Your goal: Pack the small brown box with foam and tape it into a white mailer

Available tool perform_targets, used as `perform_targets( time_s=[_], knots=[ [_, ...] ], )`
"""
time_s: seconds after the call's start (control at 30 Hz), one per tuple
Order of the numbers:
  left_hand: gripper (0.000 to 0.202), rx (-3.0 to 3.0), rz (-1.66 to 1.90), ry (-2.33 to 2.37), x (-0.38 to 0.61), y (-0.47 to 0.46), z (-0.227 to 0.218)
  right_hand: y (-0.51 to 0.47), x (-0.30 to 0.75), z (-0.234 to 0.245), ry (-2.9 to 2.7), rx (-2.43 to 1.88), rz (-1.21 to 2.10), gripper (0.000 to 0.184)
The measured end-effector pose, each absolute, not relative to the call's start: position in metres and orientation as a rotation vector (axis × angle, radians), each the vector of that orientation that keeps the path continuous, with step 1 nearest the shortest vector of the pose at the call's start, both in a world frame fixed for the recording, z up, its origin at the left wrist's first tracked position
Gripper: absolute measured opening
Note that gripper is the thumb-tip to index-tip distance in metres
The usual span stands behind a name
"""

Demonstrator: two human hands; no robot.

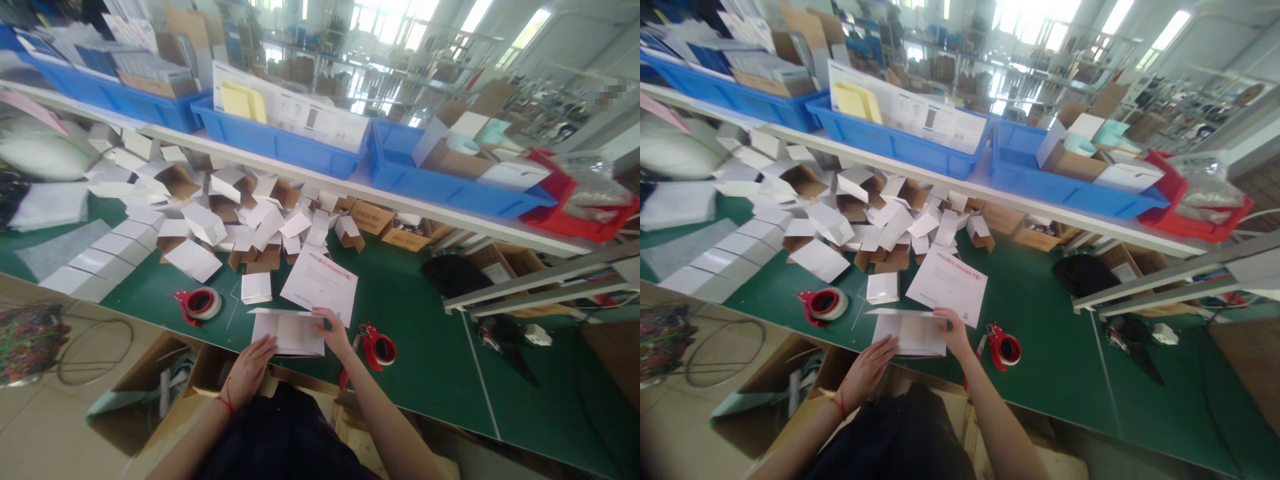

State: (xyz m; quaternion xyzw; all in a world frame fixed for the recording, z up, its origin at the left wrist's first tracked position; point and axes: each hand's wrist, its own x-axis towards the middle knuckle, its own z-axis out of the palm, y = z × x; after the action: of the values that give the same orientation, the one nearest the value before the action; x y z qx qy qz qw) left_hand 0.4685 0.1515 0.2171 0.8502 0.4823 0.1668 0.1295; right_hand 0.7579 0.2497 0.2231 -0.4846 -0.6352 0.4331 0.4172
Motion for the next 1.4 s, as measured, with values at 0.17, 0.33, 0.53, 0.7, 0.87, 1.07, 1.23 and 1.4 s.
perform_targets(
  time_s=[0.17,0.33,0.53,0.7,0.87,1.07,1.23,1.4],
  knots=[
    [0.065,2.486,0.313,1.402,0.472,0.154,0.217,0.229,0.777,0.254,-1.978,-1.168,1.019,0.056],
    [0.048,2.468,0.437,1.353,0.465,0.141,0.232,0.208,0.791,0.252,-2.370,-1.181,0.908,0.071],
    [0.030,2.349,0.643,1.597,0.438,0.142,0.277,0.213,0.783,0.252,-2.453,-1.275,0.813,0.059],
    [0.080,2.517,0.197,1.318,0.446,0.212,0.276,0.221,0.754,0.259,-2.475,-1.306,0.766,0.076],
    [0.123,2.547,-0.223,1.243,0.455,0.248,0.251,0.222,0.741,0.248,-2.630,-1.411,0.660,0.116],
    [0.125,2.555,-0.241,1.190,0.457,0.241,0.241,0.222,0.740,0.242,-2.798,-1.438,0.613,0.114],
    [0.106,2.611,-0.094,1.213,0.460,0.231,0.236,0.215,0.737,0.247,-2.795,-1.439,0.508,0.093],
    [0.102,2.590,-0.117,1.175,0.457,0.235,0.239,0.229,0.746,0.261,-2.810,-1.350,0.697,0.085]
  ],
)
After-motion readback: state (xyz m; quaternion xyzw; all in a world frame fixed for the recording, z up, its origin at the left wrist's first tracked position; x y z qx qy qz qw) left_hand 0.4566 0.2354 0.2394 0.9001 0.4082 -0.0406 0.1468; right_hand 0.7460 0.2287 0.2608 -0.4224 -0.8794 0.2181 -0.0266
